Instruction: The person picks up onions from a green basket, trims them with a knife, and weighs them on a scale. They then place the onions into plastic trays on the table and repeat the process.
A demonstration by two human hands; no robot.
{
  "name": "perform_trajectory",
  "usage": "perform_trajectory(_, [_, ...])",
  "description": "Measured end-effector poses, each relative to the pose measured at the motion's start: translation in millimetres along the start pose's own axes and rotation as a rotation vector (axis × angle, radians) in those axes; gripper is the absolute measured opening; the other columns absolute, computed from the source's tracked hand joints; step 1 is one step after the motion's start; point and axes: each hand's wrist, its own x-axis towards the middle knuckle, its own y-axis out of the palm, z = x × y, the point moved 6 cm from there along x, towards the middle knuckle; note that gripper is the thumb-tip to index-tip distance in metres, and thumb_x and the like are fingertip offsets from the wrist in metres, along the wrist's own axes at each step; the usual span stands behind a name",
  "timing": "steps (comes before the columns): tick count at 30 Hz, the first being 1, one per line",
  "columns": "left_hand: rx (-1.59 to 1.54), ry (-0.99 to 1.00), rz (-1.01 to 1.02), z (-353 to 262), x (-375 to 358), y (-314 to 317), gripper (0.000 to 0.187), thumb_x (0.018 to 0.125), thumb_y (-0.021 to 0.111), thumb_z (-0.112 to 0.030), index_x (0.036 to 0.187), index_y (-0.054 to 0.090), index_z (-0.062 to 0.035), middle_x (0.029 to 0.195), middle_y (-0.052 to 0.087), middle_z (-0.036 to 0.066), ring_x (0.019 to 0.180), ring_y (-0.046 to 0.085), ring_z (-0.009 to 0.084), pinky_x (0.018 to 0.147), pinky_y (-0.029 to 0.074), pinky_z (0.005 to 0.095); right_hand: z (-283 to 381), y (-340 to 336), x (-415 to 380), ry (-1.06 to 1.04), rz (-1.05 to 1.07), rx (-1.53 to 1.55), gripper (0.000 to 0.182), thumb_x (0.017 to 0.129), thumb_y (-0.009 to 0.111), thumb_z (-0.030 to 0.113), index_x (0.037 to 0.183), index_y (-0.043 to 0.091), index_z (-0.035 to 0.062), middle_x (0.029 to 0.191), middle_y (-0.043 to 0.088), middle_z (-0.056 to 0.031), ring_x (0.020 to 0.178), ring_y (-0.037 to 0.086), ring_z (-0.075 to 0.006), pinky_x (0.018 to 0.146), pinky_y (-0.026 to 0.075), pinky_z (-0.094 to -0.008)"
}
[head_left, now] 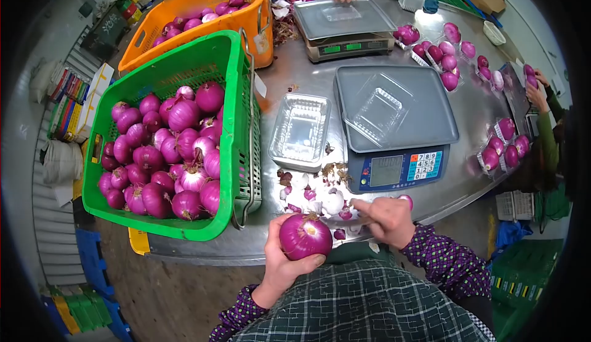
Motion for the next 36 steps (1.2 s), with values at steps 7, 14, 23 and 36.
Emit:
perform_trajectory(7, [0.263, -0.012, 0.113, 3, -3, 4, 0.083, 0.061, 0.088, -0.010, 0.127, 0.038, -0.0020, 0.114, 0.054, 0.010, 0.104, 0.057, 0.0162, 0.090, 0.049, 0.0307, 5, 43, 24, 0.134, -0.018, 0.273, 0.031, 0.078, 0.072, 0.017, 0.107, 0.068, 0.0059, 0.088, 0.063, -0.0114, 0.069, 0.063, -0.0248, 0.061, 0.053, -0.0324])
perform_trajectory(14, [0.441, -0.075, -0.070, 33, 20, -11, 0.081, 0.059, 0.087, -0.015, 0.123, 0.040, -0.0032, 0.106, 0.056, 0.010, 0.096, 0.058, 0.0186, 0.084, 0.050, 0.0320, -19, 70, -38, 0.633, 0.096, 0.637, 0.021, 0.084, 0.069, 0.013, 0.100, 0.068, -0.0004, 0.078, 0.069, -0.0123, 0.067, 0.066, -0.0181, 0.062, 0.051, -0.0301])
perform_trajectory(23, [0.897, 0.711, -0.017, -24, 140, 103, 0.075, 0.058, 0.083, -0.020, 0.121, 0.046, -0.0030, 0.105, 0.056, 0.017, 0.089, 0.062, 0.0307, 0.076, 0.052, 0.0389, -69, 24, -97, 0.905, -0.221, 0.609, 0.022, 0.084, 0.067, 0.007, 0.101, 0.066, -0.0061, 0.084, 0.070, -0.0111, 0.076, 0.067, -0.0142, 0.070, 0.052, -0.0271])
perform_trajectory(36, [1.240, 0.879, 0.066, 4, 191, 138, 0.071, 0.065, 0.077, -0.028, 0.124, 0.050, -0.0005, 0.108, 0.056, 0.015, 0.100, 0.053, 0.0312, 0.085, 0.039, 0.0434, -110, -9, -132, 0.882, -0.243, -0.035, 0.045, 0.068, 0.079, 0.019, 0.106, 0.062, 0.0006, 0.102, 0.059, -0.0169, 0.097, 0.058, -0.0345, 0.084, 0.048, -0.0398])
